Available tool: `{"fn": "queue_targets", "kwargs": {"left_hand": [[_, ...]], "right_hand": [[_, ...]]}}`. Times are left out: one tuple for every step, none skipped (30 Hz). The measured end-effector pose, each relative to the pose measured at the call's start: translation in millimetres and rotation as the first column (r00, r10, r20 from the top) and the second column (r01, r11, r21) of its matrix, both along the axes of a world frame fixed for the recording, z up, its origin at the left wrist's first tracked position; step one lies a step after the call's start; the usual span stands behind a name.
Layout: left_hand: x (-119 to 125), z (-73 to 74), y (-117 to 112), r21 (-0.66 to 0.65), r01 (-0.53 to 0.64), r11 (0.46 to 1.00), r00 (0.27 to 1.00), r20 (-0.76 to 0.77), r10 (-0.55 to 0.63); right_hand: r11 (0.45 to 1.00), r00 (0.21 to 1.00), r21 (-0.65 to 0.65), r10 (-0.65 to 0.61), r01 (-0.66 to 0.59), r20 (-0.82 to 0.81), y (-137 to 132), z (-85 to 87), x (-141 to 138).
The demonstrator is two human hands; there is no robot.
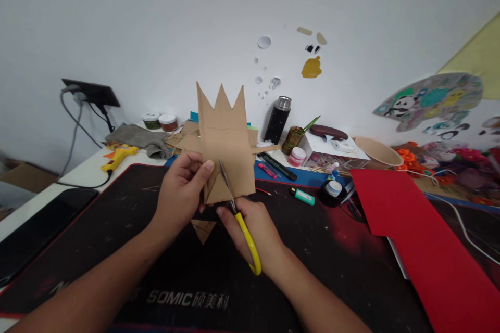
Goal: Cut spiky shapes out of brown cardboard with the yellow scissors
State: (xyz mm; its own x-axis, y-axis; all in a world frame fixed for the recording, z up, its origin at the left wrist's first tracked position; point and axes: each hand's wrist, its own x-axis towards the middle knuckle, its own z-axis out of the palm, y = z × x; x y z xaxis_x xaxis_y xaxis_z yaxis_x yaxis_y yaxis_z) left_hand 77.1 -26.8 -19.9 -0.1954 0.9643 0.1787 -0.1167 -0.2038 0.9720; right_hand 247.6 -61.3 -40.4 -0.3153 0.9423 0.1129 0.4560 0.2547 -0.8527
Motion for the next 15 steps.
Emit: {"fn": "queue_targets", "kwargs": {"left_hand": [[-0.1, -0.1, -0.1, 0.002, 0.002, 1.000, 1.000, 0.002, -0.002], [-0.2, 0.0, -0.3, 0.005, 0.002, 1.000, 1.000, -0.001, -0.002], [-0.3, 0.1, -0.6, 0.009, 0.001, 1.000, 1.000, -0.007, -0.001], [-0.2, 0.3, -1.0, 0.013, 0.000, 1.000, 1.000, -0.013, 0.001], [-0.1, 0.7, -1.3, 0.015, -0.002, 1.000, 1.000, -0.020, 0.002], [0.2, 1.3, -1.6, 0.016, -0.002, 1.000, 1.000, -0.024, 0.003], [0.5, 1.9, -1.8, 0.017, -0.003, 1.000, 1.000, -0.024, 0.003], [0.9, 2.5, -1.8, 0.019, -0.004, 1.000, 1.000, -0.022, 0.004], [1.3, 3.2, -1.7, 0.019, -0.006, 1.000, 1.000, -0.020, 0.006], [1.7, 3.8, -1.6, 0.018, -0.007, 1.000, 1.000, -0.019, 0.008], [2.0, 4.3, -1.4, 0.017, -0.006, 1.000, 1.000, -0.019, 0.006], [2.1, 4.8, -1.2, 0.018, -0.003, 1.000, 1.000, -0.019, 0.003], [2.2, 5.1, -1.0, 0.018, 0.001, 1.000, 1.000, -0.019, 0.000], [2.0, 5.2, -0.8, 0.018, 0.004, 1.000, 1.000, -0.019, -0.004], [1.8, 5.2, -0.7, 0.017, 0.006, 1.000, 1.000, -0.018, -0.006]], "right_hand": [[1.000, 1.000, 0.010, 0.002, -0.002, 0.018, 0.1, 0.7, 0.1], [1.000, 0.999, 0.020, -0.001, 0.000, 0.035, 0.3, 1.1, 0.2], [1.000, 0.999, 0.026, -0.004, 0.003, 0.051, 0.5, 1.3, 0.1], [1.000, 0.998, 0.031, -0.009, 0.007, 0.065, 0.7, 1.2, -0.1], [0.999, 0.997, 0.036, -0.013, 0.010, 0.075, 0.9, 0.9, -0.4], [0.999, 0.997, 0.039, -0.015, 0.012, 0.081, 1.1, 0.4, -0.7], [0.999, 0.996, 0.042, -0.018, 0.015, 0.086, 1.3, -0.1, -1.0], [0.999, 0.996, 0.044, -0.023, 0.019, 0.090, 1.4, -0.7, -1.3], [0.999, 0.995, 0.045, -0.027, 0.022, 0.093, 1.6, -1.3, -1.5], [0.999, 0.995, 0.047, -0.032, 0.027, 0.097, 1.7, -1.9, -1.6], [0.998, 0.994, 0.049, -0.036, 0.031, 0.100, 1.8, -2.5, -1.7], [0.998, 0.994, 0.052, -0.038, 0.032, 0.103, 2.0, -3.2, -1.8], [0.998, 0.994, 0.057, -0.037, 0.031, 0.103, 2.1, -3.9, -1.8], [0.998, 0.994, 0.064, -0.035, 0.029, 0.102, 2.2, -4.7, -1.9], [0.997, 0.994, 0.070, -0.034, 0.027, 0.101, 2.3, -5.5, -2.1]]}}
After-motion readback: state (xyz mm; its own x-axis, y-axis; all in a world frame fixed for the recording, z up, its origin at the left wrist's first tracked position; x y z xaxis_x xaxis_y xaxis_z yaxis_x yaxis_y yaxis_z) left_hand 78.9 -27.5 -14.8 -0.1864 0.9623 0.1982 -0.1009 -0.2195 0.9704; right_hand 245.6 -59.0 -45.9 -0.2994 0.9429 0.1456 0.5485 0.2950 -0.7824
